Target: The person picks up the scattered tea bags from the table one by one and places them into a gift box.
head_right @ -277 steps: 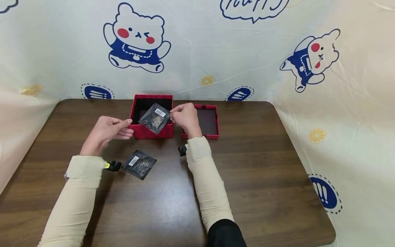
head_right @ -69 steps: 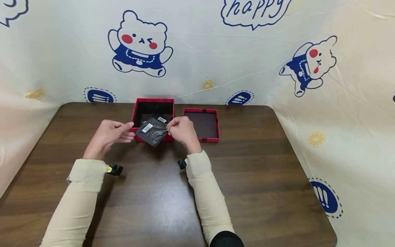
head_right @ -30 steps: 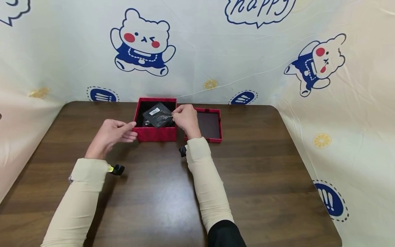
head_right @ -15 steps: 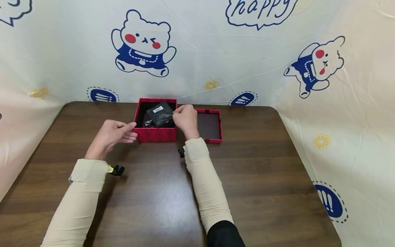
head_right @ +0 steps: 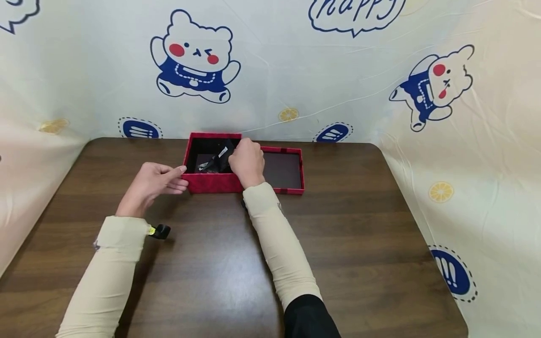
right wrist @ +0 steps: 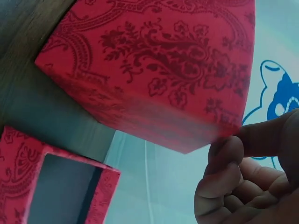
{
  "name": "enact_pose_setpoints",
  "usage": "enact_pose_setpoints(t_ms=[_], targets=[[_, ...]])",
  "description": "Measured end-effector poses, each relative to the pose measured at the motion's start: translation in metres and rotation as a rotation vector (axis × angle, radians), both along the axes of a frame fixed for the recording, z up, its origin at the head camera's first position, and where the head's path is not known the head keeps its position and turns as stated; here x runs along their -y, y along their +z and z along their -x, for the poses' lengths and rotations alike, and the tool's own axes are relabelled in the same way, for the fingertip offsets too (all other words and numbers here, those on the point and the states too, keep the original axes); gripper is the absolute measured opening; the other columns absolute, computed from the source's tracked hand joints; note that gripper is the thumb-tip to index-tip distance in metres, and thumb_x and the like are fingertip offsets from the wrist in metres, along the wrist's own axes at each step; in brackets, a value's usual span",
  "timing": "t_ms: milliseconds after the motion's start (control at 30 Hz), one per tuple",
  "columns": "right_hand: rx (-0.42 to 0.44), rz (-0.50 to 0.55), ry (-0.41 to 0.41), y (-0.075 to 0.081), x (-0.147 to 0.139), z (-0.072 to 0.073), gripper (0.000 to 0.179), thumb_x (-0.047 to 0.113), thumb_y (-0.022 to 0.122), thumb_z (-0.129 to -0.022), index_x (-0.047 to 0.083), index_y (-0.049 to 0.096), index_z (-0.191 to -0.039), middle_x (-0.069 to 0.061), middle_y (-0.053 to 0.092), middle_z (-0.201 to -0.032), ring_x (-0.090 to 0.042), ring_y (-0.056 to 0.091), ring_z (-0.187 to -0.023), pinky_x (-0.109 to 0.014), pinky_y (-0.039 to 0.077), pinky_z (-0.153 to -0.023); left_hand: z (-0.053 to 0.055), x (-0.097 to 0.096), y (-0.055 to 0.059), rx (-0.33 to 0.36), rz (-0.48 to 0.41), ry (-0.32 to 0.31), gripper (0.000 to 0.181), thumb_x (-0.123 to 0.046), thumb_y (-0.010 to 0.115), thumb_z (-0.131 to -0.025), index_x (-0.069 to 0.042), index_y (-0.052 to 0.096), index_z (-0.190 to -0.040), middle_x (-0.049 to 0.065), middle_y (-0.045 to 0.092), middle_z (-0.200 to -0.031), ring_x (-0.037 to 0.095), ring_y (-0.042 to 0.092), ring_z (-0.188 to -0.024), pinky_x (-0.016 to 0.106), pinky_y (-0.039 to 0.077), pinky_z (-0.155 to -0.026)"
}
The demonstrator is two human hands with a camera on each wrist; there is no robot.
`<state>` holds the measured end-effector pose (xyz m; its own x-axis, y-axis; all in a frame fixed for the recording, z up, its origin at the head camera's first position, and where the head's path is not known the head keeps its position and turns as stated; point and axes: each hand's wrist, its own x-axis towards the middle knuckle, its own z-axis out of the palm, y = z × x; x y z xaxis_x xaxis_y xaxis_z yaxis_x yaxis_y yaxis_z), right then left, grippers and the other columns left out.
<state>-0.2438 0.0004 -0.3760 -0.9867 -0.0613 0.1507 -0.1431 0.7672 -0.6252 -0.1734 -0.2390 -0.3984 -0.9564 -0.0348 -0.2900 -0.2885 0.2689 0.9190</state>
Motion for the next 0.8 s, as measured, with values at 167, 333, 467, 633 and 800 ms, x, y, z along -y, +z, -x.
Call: enact_pose_setpoints(t_ms=[167, 333, 467, 633, 800], targets=[[0.000, -0.090, 0.000, 0.001, 0.009, -0.003, 0.038, 0.013, 0.058, -0.095, 0.013, 0.054, -0.057, -0.001, 0.049, -0.053, -0.018, 0.047, -0.052, -0.028, 0.037, -0.038, 0.000, 0.000, 0.001, -0.003, -0.003, -0.001, 0.051, -0.036, 0.072, -0.094, 0.008, 0.068, -0.119, 0.019, 0.075, -0.095, 0.039, 0.072, -0.093, 0.039, 0.061, -0.078], [-0.023, -0.222, 0.024, -0.002, 0.016, -0.005, 0.040, 0.013, 0.058, -0.094, 0.013, 0.051, -0.054, -0.004, 0.052, -0.052, -0.020, 0.052, -0.052, -0.031, 0.043, -0.038, -0.002, 0.002, 0.001, 0.010, 0.024, -0.010, 0.053, -0.039, 0.071, -0.094, 0.006, 0.067, -0.122, 0.019, 0.074, -0.098, 0.038, 0.072, -0.094, 0.042, 0.059, -0.084], [-0.039, -0.278, 0.013, -0.003, 0.019, -0.005, 0.038, 0.012, 0.057, -0.091, 0.013, 0.050, -0.054, -0.005, 0.052, -0.051, -0.021, 0.054, -0.051, -0.032, 0.044, -0.038, -0.002, 0.002, 0.001, 0.009, 0.028, -0.015, 0.054, -0.040, 0.071, -0.094, 0.006, 0.067, -0.123, 0.020, 0.074, -0.099, 0.037, 0.072, -0.095, 0.042, 0.059, -0.084], [-0.021, -0.287, 0.014, -0.003, 0.019, -0.006, 0.036, 0.012, 0.057, -0.090, 0.012, 0.053, -0.055, -0.005, 0.052, -0.051, -0.020, 0.049, -0.049, -0.030, 0.043, -0.037, -0.001, 0.002, -0.001, -0.003, 0.016, -0.015, 0.053, -0.039, 0.071, -0.094, 0.007, 0.067, -0.121, 0.020, 0.074, -0.097, 0.039, 0.072, -0.094, 0.044, 0.058, -0.084], [-0.018, -0.271, 0.021, -0.004, 0.017, -0.007, 0.036, 0.011, 0.056, -0.089, 0.012, 0.050, -0.053, -0.005, 0.048, -0.050, -0.018, 0.043, -0.047, -0.028, 0.040, -0.035, -0.001, 0.003, -0.001, -0.007, 0.025, -0.018, 0.054, -0.040, 0.071, -0.094, 0.007, 0.068, -0.121, 0.019, 0.074, -0.098, 0.038, 0.072, -0.094, 0.045, 0.058, -0.085]])
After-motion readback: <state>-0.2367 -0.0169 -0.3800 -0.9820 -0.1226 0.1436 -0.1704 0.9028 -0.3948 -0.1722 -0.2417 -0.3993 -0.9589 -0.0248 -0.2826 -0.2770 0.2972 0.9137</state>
